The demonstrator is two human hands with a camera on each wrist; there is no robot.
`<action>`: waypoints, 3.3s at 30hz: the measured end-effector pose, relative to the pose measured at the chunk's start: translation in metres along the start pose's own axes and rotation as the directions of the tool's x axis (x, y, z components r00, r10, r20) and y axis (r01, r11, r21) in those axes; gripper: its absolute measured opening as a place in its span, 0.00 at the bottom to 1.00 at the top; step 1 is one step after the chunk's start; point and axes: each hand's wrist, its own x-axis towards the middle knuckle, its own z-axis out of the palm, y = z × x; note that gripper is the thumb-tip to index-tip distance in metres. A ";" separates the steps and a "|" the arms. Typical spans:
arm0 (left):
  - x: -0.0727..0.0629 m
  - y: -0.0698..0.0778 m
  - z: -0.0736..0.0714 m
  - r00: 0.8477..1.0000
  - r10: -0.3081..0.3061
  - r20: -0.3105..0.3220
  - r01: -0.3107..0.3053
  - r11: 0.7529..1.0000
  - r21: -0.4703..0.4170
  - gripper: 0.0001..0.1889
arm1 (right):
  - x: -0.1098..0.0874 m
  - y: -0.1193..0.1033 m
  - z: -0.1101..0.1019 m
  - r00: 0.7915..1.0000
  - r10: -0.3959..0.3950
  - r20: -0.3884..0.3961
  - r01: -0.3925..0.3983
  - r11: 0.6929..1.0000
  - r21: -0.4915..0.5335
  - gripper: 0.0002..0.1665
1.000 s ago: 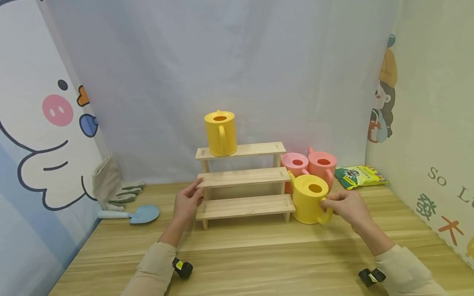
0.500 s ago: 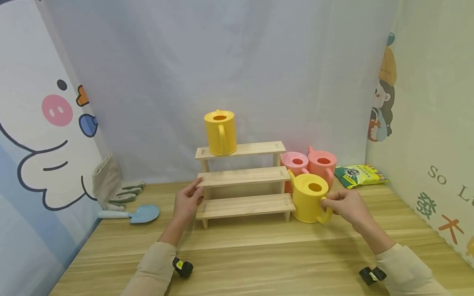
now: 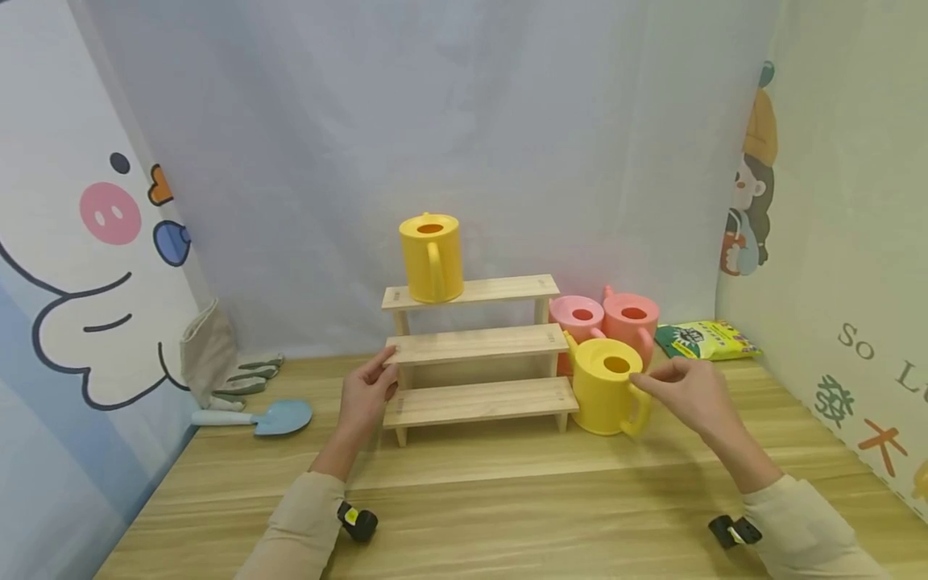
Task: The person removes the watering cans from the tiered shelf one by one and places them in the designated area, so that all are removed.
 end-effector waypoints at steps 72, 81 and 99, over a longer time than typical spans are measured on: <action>0.003 -0.002 0.000 0.999 0.037 -0.022 -0.037 0.999 0.005 0.21 | 0.081 -0.224 0.137 0.939 -0.301 -0.167 0.344 0.782 0.520 0.24; 0.003 -0.002 0.000 0.999 0.033 -0.017 -0.033 0.999 0.000 0.21 | 0.089 -0.239 0.150 0.950 -0.244 -0.196 0.312 0.796 0.518 0.28; 0.002 -0.001 0.001 0.999 0.034 -0.019 -0.034 0.999 -0.025 0.21 | 0.107 -0.255 0.158 0.938 -0.206 -0.277 0.310 0.857 0.412 0.22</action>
